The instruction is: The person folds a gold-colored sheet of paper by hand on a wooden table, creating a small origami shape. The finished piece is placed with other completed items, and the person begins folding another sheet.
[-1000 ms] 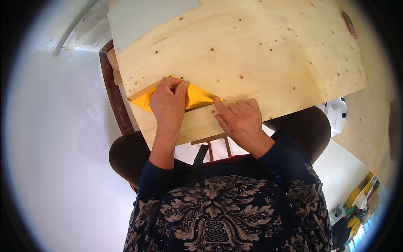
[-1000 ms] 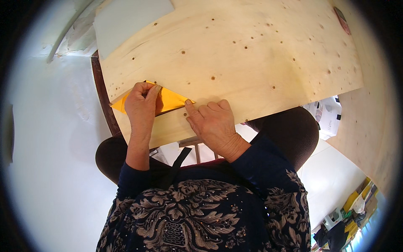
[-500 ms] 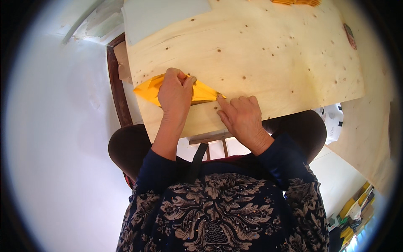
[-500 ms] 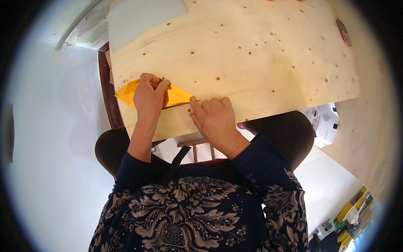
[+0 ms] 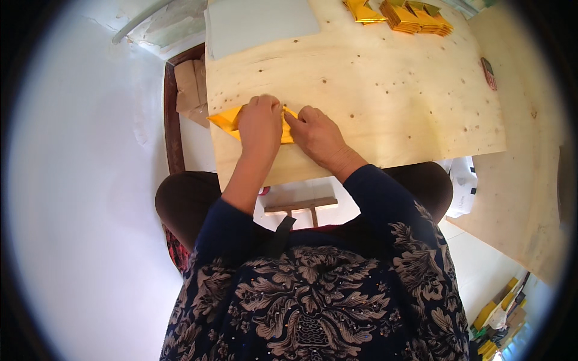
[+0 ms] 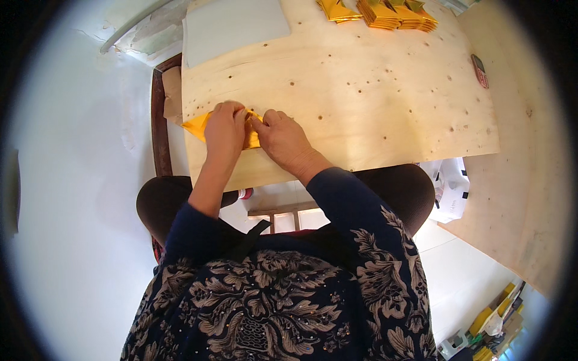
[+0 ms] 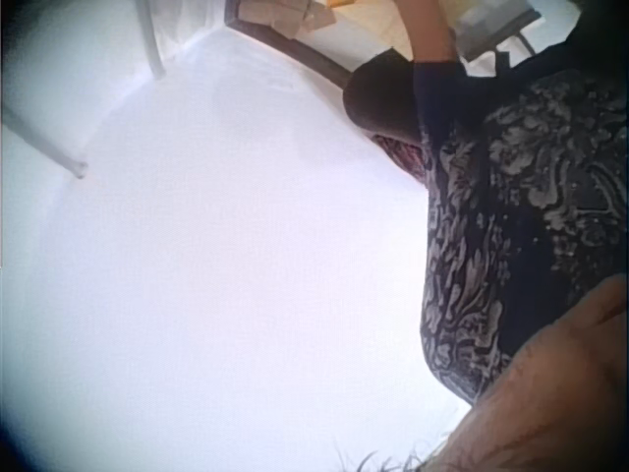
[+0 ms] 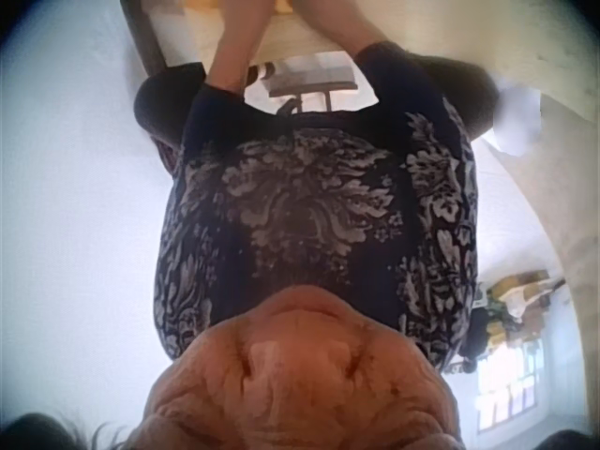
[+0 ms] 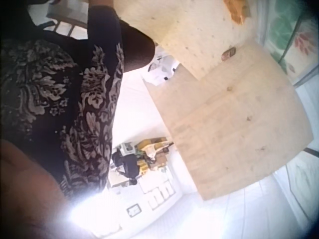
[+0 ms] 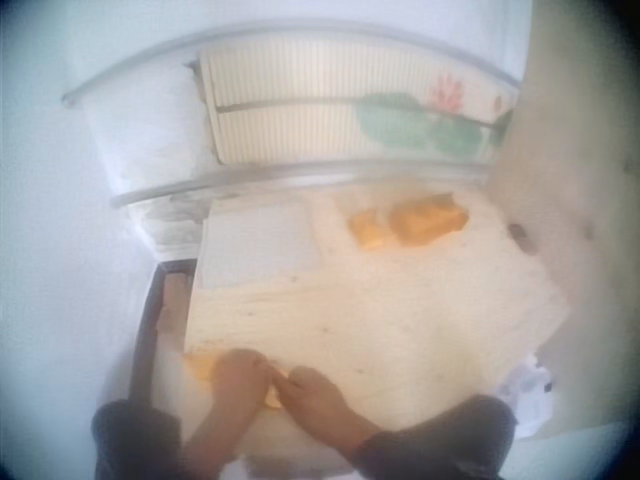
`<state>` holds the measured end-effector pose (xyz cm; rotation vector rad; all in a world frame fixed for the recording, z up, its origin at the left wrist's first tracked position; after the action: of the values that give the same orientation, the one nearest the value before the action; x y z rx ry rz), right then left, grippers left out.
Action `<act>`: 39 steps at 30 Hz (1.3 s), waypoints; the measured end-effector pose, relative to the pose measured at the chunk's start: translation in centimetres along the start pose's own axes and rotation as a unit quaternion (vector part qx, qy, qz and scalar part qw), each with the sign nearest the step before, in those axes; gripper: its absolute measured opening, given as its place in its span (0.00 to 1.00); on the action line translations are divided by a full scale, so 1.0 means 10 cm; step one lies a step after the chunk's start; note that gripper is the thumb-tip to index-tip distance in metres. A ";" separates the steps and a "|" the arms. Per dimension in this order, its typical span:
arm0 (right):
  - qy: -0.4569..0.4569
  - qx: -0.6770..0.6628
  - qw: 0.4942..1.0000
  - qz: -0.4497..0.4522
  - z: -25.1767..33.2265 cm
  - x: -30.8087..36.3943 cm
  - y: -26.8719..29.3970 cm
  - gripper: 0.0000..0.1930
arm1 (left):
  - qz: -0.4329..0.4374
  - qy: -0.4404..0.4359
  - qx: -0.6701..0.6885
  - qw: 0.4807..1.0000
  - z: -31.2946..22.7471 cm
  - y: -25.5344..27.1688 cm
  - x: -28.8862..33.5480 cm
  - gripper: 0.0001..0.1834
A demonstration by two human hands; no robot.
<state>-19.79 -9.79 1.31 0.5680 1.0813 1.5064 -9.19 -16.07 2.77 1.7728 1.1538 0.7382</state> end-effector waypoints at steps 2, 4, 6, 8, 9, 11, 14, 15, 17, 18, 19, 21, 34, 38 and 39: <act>0.001 0.003 1.000 0.013 0.00 -0.02 0.00 0.17 | -0.053 -0.090 -0.050 0.993 -0.13 0.02 0.34 0.15; 0.004 0.009 0.999 0.033 0.01 -0.04 -0.02 0.18 | -0.065 -0.168 -0.040 0.983 -0.21 -0.03 0.73 0.23; 0.008 0.024 0.998 0.052 0.02 -0.05 -0.04 0.18 | -0.002 -0.146 -0.078 0.986 -0.16 -0.21 0.91 0.28; 0.000 0.029 0.997 0.066 0.02 -0.06 -0.06 0.18 | 0.040 -0.129 -0.097 0.986 -0.12 -0.31 1.00 0.33; -0.001 0.033 0.997 0.066 0.02 -0.06 -0.05 0.19 | 0.061 -0.113 -0.099 0.987 -0.11 -0.34 1.02 0.34; -0.009 0.029 0.997 0.074 0.02 -0.06 -0.06 0.19 | 0.081 -0.092 -0.095 0.988 -0.10 -0.35 1.02 0.37; -0.010 0.039 0.997 0.069 0.04 -0.07 -0.05 0.19 | 0.081 -0.078 -0.085 0.990 -0.09 -0.27 1.02 0.38; -0.015 0.043 0.996 0.072 0.04 -0.07 -0.05 0.19 | 0.082 -0.070 -0.080 0.991 -0.05 -0.24 1.03 0.39; -0.010 0.060 0.996 0.066 0.05 -0.07 -0.04 0.19 | 0.083 -0.069 -0.086 0.990 0.01 -0.21 1.07 0.40; -0.012 0.066 0.995 0.068 0.05 -0.07 -0.05 0.19 | 0.081 -0.074 -0.097 0.989 0.05 -0.19 1.09 0.40; -0.009 0.069 0.996 0.063 0.06 -0.07 -0.05 0.19 | 0.099 -0.060 -0.107 0.987 0.11 -0.22 1.11 0.40; -0.004 0.073 0.996 0.049 0.07 -0.06 -0.03 0.19 | 0.078 -0.077 -0.118 0.987 0.12 -0.20 1.14 0.40; -0.010 0.090 0.994 0.056 0.08 -0.07 -0.08 0.16 | 0.049 -0.148 -0.181 0.971 -0.26 -0.11 1.01 0.39; -0.009 0.097 0.994 0.047 0.08 -0.07 -0.05 0.15 | 0.117 -0.060 -0.166 0.977 -0.02 -0.31 1.09 0.41; -0.008 0.099 0.994 0.047 0.09 -0.06 -0.05 0.15 | 0.100 -0.065 -0.183 0.976 0.04 -0.27 1.14 0.41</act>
<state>-18.66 -10.15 1.44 0.7768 1.2140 1.4825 -5.45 -5.27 0.36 1.6086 0.7056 0.8777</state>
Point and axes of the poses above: each hand's wrist, its own x-axis away from the middle knuckle, its own y-axis out of the back of the hand, z = x × y, the point moved 8 cm from there along -x, towards the middle knuckle, and after that the axes turned 11 degrees about z, right-handed, at the moved point
